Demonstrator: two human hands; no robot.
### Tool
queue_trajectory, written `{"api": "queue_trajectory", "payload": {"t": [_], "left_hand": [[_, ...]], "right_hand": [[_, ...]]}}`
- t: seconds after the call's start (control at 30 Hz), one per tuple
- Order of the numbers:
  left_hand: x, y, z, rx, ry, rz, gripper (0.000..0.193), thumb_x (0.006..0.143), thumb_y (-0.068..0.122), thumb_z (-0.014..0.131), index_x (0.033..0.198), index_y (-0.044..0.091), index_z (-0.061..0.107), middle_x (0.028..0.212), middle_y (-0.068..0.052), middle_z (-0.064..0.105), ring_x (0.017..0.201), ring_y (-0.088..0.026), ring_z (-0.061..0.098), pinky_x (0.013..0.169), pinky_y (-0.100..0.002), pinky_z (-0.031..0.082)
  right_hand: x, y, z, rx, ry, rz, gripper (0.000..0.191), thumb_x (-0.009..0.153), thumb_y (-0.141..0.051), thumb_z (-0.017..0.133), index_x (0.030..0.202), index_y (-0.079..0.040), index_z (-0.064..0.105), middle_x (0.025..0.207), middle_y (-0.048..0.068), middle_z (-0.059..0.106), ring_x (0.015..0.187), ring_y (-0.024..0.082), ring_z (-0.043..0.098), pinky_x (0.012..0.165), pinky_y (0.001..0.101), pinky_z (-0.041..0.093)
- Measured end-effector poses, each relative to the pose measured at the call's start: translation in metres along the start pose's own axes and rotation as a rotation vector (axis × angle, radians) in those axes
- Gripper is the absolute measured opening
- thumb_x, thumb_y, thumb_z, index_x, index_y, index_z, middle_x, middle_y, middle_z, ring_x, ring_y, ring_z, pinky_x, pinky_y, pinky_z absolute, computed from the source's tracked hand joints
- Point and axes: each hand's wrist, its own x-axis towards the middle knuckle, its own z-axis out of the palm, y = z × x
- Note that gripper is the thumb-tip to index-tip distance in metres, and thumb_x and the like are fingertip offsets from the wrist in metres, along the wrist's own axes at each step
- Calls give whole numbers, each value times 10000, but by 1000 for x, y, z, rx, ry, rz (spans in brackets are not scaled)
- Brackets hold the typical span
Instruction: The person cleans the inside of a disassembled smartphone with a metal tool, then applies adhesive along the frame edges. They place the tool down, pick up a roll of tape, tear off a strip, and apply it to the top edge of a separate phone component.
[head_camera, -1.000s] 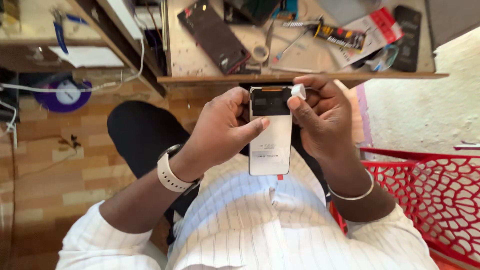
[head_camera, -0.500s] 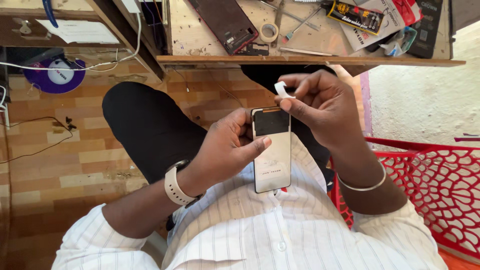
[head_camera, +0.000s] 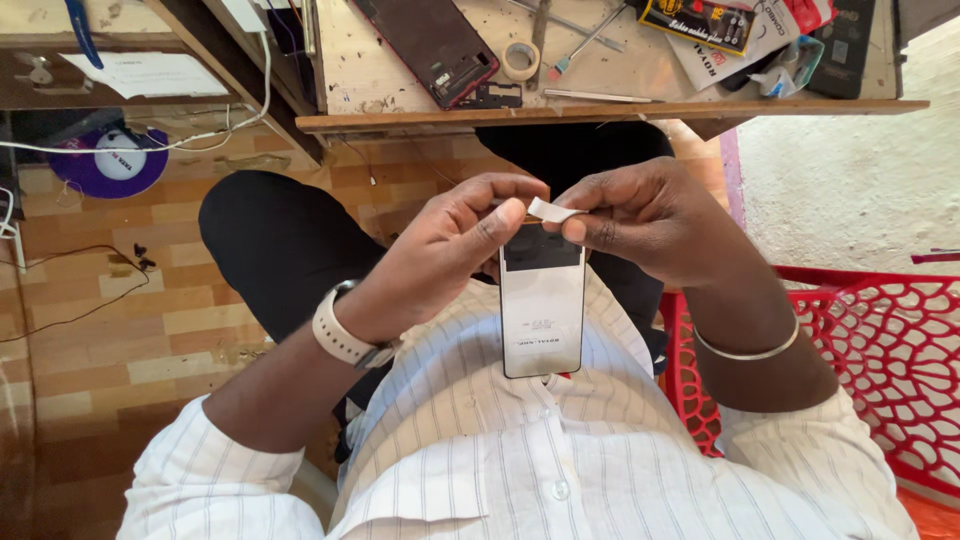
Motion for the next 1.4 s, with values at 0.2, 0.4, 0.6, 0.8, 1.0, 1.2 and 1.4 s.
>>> {"api": "queue_trajectory", "payload": {"t": [0.2, 0.4, 0.6, 0.8, 1.0, 1.2, 1.4], "left_hand": [[9, 4, -9, 7, -69, 53, 305, 1068, 310, 640, 1174, 27, 598, 990, -3, 646, 837, -26, 585, 732, -199, 520], [6, 1, -8, 170, 113, 76, 207, 1017, 218, 665, 1049, 22, 607, 914, 17, 610, 774, -27, 551, 679, -190, 494], [-4, 1, 9, 182, 198, 139, 168, 1036, 154, 662, 1069, 3, 597, 951, 4, 603, 843, -27, 529, 742, -183, 478], [-6, 6, 13, 130, 160, 145, 158, 1035, 127, 673, 1074, -15, 615, 964, -13, 624, 858, -36, 557, 765, -189, 499], [-11, 11, 23, 264, 270, 173, 136, 1007, 115, 698, 1040, -1, 635, 932, 4, 651, 797, -3, 561, 681, -163, 488], [-16, 22, 34, 531, 327, 181, 120, 985, 112, 712, 957, 10, 656, 775, 11, 662, 675, 6, 549, 574, -170, 452], [-19, 28, 44, 644, 325, 285, 121, 981, 100, 730, 956, 6, 658, 838, -20, 705, 727, -34, 641, 654, -190, 546]], "right_hand": [[4, -6, -3, -45, -41, 69, 231, 992, -125, 712, 1118, 65, 744, 935, 32, 751, 838, 64, 647, 747, 212, 537], [8, -6, 1, 113, 15, 82, 184, 935, -98, 775, 1035, 20, 675, 905, 36, 708, 806, 84, 654, 716, 227, 540], [9, -4, -2, 211, 43, 125, 215, 896, -108, 806, 1008, -18, 645, 921, 25, 690, 806, 83, 658, 709, 223, 559], [10, -4, -10, 245, 12, 160, 209, 891, -90, 824, 997, -6, 665, 887, 34, 687, 782, 91, 648, 688, 226, 536], [11, -7, -12, 243, -27, 174, 204, 874, -71, 827, 980, 1, 669, 878, 53, 704, 779, 102, 663, 700, 231, 542], [11, -12, -16, 275, -120, 161, 188, 884, -65, 805, 954, 0, 643, 898, 86, 736, 816, 129, 698, 719, 257, 575], [9, -19, -21, 290, -214, 189, 187, 907, -42, 802, 963, 7, 630, 941, 94, 711, 830, 125, 669, 713, 254, 552]]}}
